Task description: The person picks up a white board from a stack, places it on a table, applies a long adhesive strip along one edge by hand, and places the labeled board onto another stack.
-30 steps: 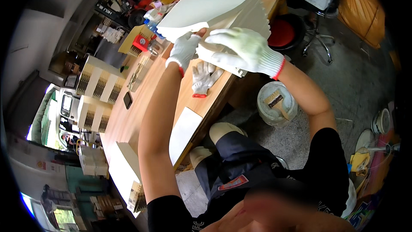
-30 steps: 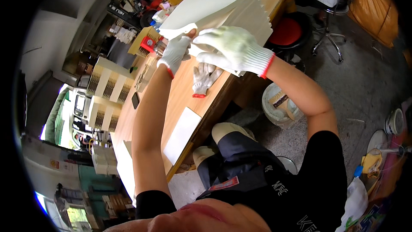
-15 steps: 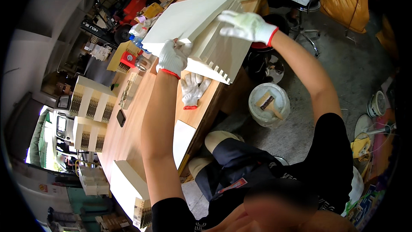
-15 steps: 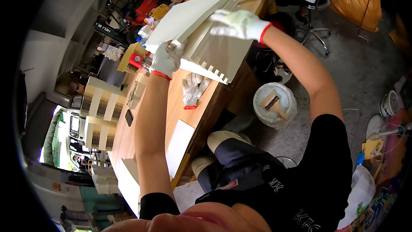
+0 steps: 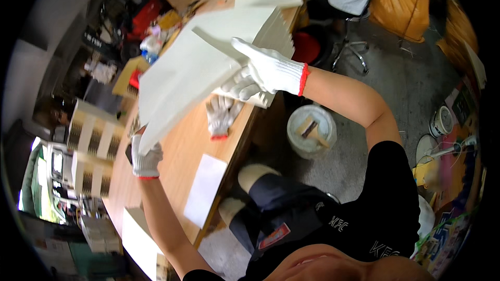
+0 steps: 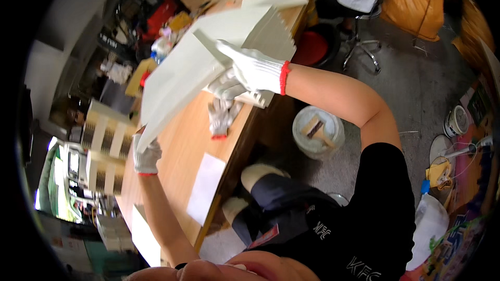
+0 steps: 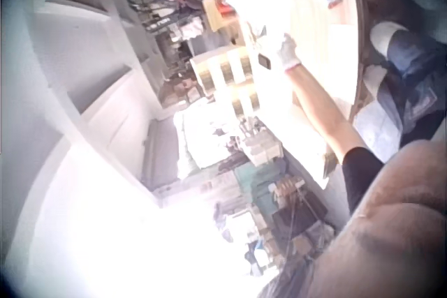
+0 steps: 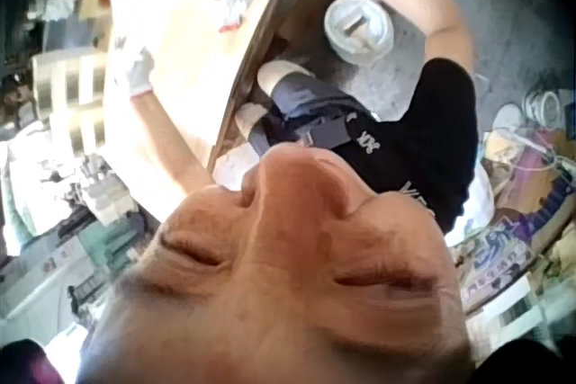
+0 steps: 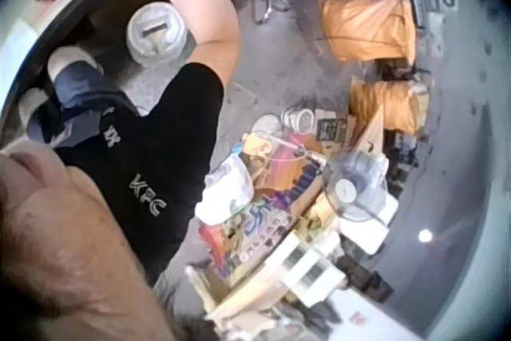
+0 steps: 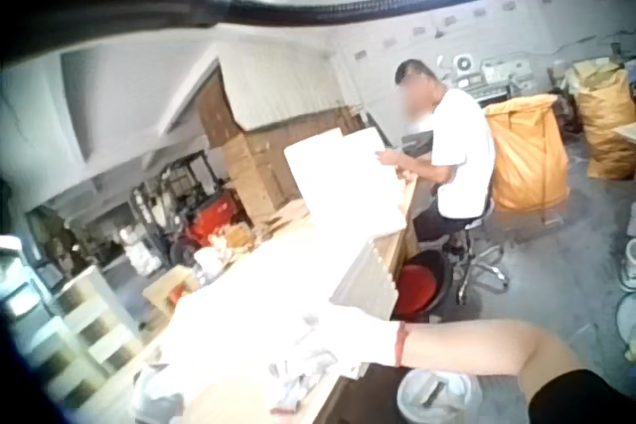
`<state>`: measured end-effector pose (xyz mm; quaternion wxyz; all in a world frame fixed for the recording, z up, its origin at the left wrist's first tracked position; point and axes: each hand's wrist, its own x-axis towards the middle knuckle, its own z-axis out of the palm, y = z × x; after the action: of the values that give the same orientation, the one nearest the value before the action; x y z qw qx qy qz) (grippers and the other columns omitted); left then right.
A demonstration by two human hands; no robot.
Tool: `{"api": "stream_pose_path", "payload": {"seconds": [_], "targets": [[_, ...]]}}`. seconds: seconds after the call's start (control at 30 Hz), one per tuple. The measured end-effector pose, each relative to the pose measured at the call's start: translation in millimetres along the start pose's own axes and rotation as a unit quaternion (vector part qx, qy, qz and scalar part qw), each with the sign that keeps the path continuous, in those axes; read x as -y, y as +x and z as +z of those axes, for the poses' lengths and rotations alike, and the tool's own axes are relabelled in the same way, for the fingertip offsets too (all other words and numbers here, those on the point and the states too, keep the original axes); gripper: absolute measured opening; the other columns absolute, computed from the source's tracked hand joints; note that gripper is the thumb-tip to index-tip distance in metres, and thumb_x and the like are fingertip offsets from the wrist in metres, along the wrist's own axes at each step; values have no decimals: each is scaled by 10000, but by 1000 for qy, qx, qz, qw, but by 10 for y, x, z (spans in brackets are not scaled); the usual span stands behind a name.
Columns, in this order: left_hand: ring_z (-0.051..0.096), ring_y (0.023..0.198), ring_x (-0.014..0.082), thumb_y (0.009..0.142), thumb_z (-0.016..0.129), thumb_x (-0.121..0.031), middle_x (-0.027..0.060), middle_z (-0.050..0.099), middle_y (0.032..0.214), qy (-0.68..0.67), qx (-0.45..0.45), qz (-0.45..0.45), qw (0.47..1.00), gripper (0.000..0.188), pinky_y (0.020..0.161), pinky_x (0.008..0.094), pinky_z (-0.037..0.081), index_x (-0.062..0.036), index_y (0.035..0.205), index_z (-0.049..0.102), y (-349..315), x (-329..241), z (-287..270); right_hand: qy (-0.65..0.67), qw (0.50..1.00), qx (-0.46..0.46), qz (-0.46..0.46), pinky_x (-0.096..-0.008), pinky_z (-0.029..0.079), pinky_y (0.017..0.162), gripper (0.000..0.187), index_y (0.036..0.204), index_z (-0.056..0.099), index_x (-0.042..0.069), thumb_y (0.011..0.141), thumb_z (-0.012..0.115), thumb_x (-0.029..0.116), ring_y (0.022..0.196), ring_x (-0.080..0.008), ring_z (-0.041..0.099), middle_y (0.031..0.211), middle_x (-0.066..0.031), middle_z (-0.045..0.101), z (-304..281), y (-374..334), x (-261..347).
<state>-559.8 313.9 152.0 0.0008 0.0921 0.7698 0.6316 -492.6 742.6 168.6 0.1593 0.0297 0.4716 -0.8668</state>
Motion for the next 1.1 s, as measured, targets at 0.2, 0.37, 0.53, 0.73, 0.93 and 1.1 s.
{"api": "stream_pose_path", "payload": {"seconds": [0.2,0.37,0.53,0.73,0.93,1.1], "targets": [[676,931,211,980,464,-215,148,664,1140,-193,-253,-130,939,413,736,319,575,23,1310,538,-1627,448,-860,-121,974,189,-43,-335,580,611,517,1299,538,124,914,642,453,891,-238,679,1156,-69,637,632,628,-1181],[660,1032,230,926,435,-82,150,630,1211,-75,-310,-206,925,438,882,357,553,31,1343,508,-2221,628,-481,-192,942,268,71,-250,469,582,234,978,705,76,972,531,231,670,-103,596,765,13,647,923,1651,-2194],[636,1017,197,919,477,-74,116,606,1192,-179,-327,-156,915,441,785,332,572,47,1343,492,-2369,1417,-631,-389,867,284,125,-241,381,486,205,881,653,106,946,538,263,580,-76,511,690,43,574,933,1990,-2409],[638,974,198,903,572,-161,83,601,1115,37,-251,-298,920,405,812,331,545,-67,1295,539,-2306,1569,-827,-450,821,322,-142,-305,470,628,241,927,601,71,977,519,292,679,-138,558,762,0,579,536,2283,-2704],[500,1274,376,746,810,-482,186,540,1364,508,-315,-131,791,663,1017,468,461,-89,1238,603,-2821,1492,-188,-757,633,130,-94,-342,479,857,378,1181,547,102,964,566,411,1006,-236,618,1082,-116,629,1342,1057,-1979],[479,1297,371,677,875,-264,170,554,1390,479,-297,-88,821,554,1076,438,408,-17,1131,674,-2940,1459,-12,-795,484,127,-343,-437,319,1139,704,1381,503,106,840,692,515,1362,-294,410,1445,-96,485,459,983,-2604]]}}
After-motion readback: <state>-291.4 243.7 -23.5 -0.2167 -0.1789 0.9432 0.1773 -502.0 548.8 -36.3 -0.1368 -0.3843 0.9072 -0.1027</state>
